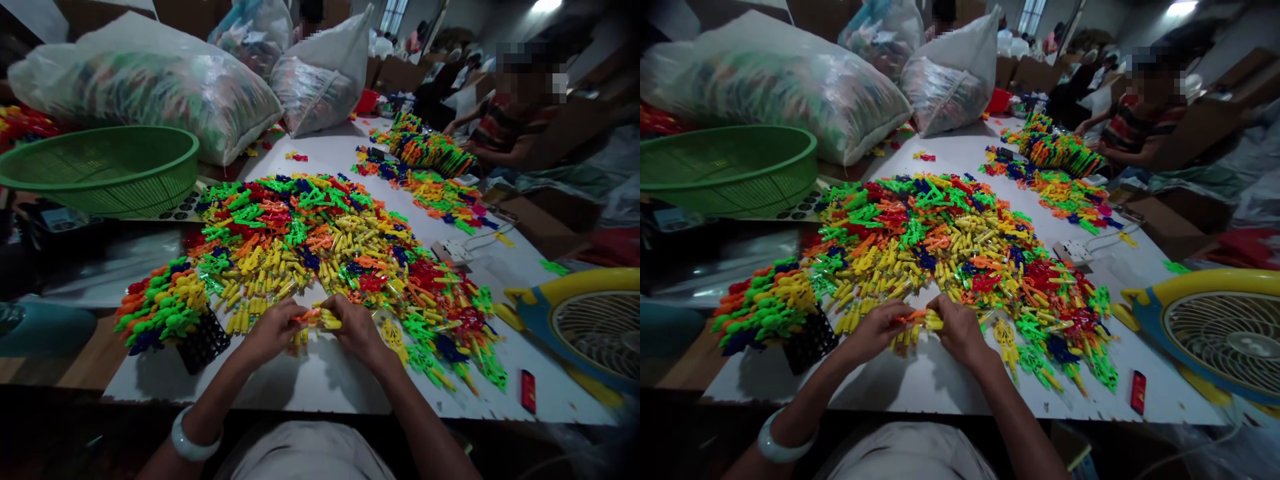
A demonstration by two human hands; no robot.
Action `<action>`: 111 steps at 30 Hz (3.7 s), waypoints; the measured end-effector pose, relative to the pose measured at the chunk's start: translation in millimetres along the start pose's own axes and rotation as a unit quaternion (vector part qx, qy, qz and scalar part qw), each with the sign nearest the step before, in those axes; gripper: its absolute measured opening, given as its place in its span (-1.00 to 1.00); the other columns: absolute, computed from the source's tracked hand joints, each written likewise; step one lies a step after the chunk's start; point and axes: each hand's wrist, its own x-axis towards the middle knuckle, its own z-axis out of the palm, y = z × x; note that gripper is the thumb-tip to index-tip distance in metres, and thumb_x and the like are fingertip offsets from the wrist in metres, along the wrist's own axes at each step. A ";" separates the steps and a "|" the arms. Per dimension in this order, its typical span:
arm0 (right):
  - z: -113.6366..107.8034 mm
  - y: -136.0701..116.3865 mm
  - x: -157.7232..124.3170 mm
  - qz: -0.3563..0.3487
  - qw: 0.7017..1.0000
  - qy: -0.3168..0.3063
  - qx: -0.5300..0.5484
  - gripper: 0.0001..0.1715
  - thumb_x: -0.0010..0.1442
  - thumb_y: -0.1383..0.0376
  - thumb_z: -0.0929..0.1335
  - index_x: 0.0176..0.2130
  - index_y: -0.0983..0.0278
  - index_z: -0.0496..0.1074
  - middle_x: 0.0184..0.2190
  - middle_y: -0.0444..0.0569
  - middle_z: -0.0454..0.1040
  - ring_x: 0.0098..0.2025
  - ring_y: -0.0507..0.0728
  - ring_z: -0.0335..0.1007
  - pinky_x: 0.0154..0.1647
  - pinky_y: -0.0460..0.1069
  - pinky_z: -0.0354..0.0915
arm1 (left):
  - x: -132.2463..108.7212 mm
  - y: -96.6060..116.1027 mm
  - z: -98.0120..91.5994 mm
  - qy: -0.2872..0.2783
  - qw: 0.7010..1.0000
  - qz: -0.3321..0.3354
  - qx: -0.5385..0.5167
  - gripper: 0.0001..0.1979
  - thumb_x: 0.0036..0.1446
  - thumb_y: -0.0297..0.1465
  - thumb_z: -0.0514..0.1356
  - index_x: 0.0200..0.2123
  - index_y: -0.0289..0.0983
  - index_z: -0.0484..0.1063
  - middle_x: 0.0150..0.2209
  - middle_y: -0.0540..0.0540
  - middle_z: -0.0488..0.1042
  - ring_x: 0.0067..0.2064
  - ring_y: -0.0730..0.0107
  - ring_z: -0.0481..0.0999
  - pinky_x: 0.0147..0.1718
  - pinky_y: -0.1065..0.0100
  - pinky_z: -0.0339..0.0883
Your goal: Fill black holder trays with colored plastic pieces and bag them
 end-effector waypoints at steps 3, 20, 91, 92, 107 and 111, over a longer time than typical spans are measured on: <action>-2.1 13.9 -2.2 0.043 0.991 -0.051 0.120 -0.84 0.13 0.25 0.41 -0.26 0.24 0.39 -0.36 -0.11 0.54 -0.38 0.07 0.45 -0.39 -0.09 0.26 | -0.3 -0.8 -1.4 -0.057 0.998 0.001 0.021 -0.82 0.18 -0.43 0.13 -0.22 -0.24 0.53 -0.33 -0.08 0.45 -0.27 0.35 0.48 -0.29 0.38 0.32; -17.6 36.0 -11.2 0.143 0.964 0.221 0.040 -0.62 0.26 0.14 0.29 -0.01 0.23 0.48 -0.13 0.09 0.56 -0.11 0.23 0.50 -0.10 0.14 0.42 | 114.9 -13.0 17.6 0.185 0.962 0.000 0.199 -0.71 0.12 -0.58 0.12 -0.10 -0.31 0.50 0.07 -0.32 0.47 0.21 -0.01 0.31 0.18 -0.08 0.11; 51.6 -19.1 18.4 0.187 0.969 -0.082 0.138 -0.72 0.20 0.11 0.32 -0.20 0.25 0.27 -0.24 0.01 0.45 -0.19 0.16 0.39 -0.23 -0.01 0.26 | -30.1 -7.4 39.9 0.182 0.909 -0.266 -0.266 -0.66 0.03 -0.27 0.15 -0.14 -0.31 0.46 -0.30 -0.11 0.55 -0.37 0.31 0.50 -0.32 0.30 0.37; 50.6 -15.1 18.8 0.194 0.957 -0.085 0.198 -0.71 0.19 0.08 0.32 -0.23 0.23 0.26 -0.32 -0.06 0.43 -0.26 0.13 0.38 -0.27 -0.02 0.26 | -27.4 -6.5 39.2 0.192 0.899 -0.263 -0.295 -0.62 0.00 -0.24 0.18 -0.14 -0.33 0.47 -0.33 -0.09 0.55 -0.39 0.33 0.49 -0.34 0.31 0.37; 31.0 -3.2 17.6 -0.131 0.991 0.019 0.036 -0.50 0.18 0.48 0.22 0.11 0.25 0.27 0.01 0.13 0.44 0.09 0.22 0.31 0.16 0.22 0.22 | -1.8 -1.8 8.7 0.103 0.956 -0.233 -0.143 -0.65 0.11 -0.18 -0.02 -0.45 -0.27 0.43 -0.66 0.04 0.30 -0.59 0.42 0.30 -0.56 0.39 0.19; 48.3 5.4 15.4 -0.083 0.993 0.047 0.068 -0.43 0.16 0.47 0.21 0.16 0.27 0.19 -0.02 0.13 0.45 0.00 0.20 0.39 0.00 0.12 0.36 | 24.7 5.8 -12.1 0.075 0.981 -0.171 -0.047 -0.57 0.16 -0.11 0.01 -0.59 -0.24 0.39 -0.62 -0.05 0.38 -0.49 0.32 0.42 -0.42 0.32 0.31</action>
